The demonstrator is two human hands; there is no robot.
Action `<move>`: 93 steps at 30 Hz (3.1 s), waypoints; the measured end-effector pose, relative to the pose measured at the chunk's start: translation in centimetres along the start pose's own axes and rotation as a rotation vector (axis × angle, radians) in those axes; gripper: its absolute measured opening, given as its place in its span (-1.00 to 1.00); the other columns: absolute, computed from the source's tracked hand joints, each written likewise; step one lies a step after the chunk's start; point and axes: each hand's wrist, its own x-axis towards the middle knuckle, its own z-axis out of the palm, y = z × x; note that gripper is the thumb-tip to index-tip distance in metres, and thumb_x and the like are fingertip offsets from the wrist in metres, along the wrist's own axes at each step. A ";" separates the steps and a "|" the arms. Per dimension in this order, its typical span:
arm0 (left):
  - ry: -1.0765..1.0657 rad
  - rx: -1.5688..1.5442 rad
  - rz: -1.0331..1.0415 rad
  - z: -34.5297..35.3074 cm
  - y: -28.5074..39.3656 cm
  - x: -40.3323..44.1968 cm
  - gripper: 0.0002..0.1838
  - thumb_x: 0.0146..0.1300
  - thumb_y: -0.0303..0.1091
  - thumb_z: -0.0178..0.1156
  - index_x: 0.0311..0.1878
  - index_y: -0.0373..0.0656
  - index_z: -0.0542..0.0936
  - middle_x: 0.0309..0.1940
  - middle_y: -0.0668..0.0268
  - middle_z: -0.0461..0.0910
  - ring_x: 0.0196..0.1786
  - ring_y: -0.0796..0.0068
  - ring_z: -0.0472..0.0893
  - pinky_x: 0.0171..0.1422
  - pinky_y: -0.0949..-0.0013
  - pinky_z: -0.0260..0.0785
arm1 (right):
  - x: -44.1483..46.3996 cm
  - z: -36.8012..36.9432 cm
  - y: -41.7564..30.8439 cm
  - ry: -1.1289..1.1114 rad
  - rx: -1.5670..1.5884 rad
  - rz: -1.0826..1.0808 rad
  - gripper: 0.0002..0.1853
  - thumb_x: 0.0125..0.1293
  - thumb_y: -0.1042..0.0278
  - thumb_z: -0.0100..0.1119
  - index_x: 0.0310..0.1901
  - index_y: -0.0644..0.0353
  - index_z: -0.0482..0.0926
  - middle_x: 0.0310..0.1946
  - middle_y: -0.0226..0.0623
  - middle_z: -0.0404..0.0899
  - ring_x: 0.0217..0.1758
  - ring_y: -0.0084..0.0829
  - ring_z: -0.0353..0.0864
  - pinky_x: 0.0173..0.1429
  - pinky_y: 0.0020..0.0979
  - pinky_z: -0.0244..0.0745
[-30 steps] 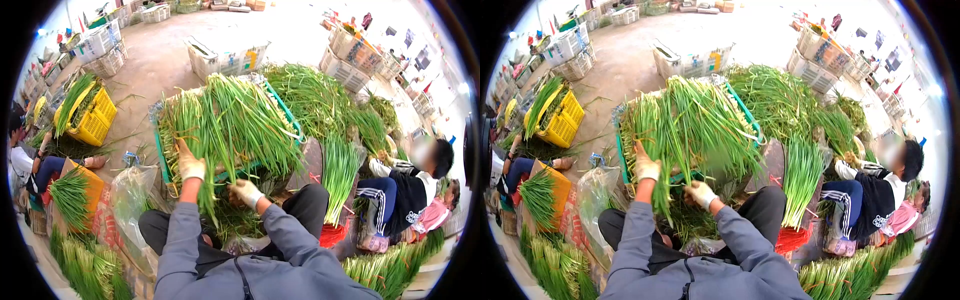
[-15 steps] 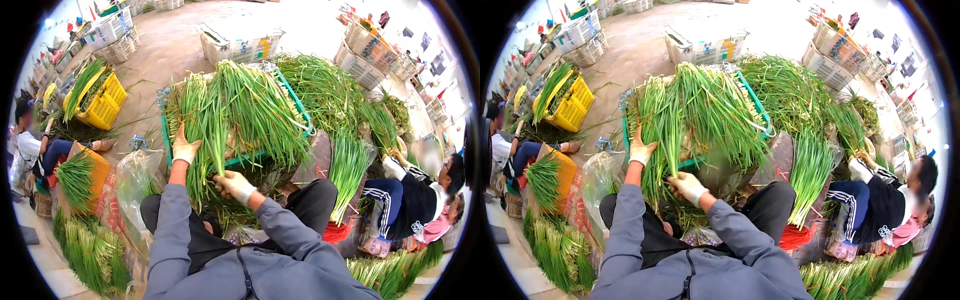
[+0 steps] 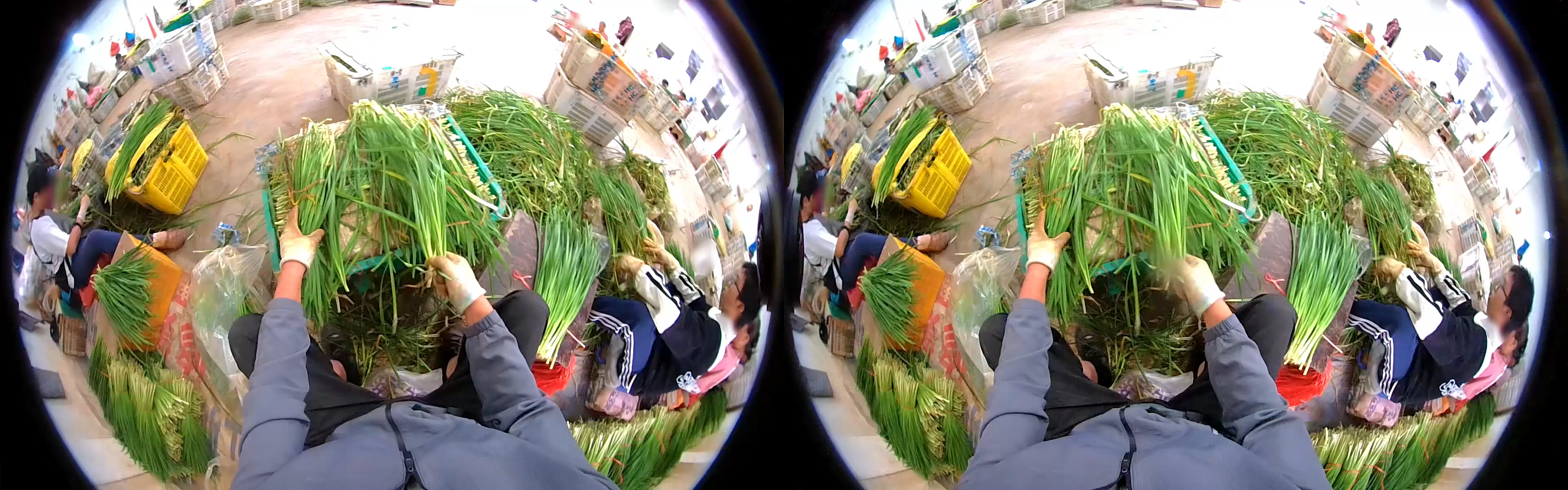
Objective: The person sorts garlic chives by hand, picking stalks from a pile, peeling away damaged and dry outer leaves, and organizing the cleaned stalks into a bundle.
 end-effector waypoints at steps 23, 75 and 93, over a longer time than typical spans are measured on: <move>-0.553 -1.253 -0.371 5.0 10.0 -11.7 -0.71 0.33 -0.39 0.24 0.02 -0.39 0.62 -0.15 0.08 0.72 -0.15 0.21 0.72 0.03 0.21 0.61 | -5.9 5.4 5.6 -0.079 -0.896 -0.354 -0.69 0.42 0.09 0.15 -0.20 0.24 0.52 -0.47 0.02 0.58 -0.35 0.05 0.63 -0.25 -0.14 0.49; -0.233 -1.200 -0.578 3.4 4.0 -13.3 -0.71 0.11 -0.59 0.43 -0.09 -0.22 0.63 -0.23 0.26 0.72 -0.21 0.32 0.65 -0.12 0.14 0.49 | -4.6 7.0 4.7 -0.103 0.294 -0.085 -0.82 0.42 0.34 0.19 -0.03 0.17 0.53 -0.32 -0.42 0.58 -0.45 -0.65 0.47 -0.43 -0.56 0.35; -0.424 -1.018 -0.301 -1.4 6.4 -15.7 -0.58 0.10 -0.59 0.40 0.05 -0.28 0.56 -0.14 0.24 0.69 -0.14 0.38 0.68 -0.03 0.31 0.55 | -1.5 8.6 4.2 -0.187 -0.538 -0.456 -0.47 0.23 0.09 0.38 0.08 0.32 0.53 -0.14 -0.01 0.67 0.00 -0.14 0.67 0.11 -0.25 0.53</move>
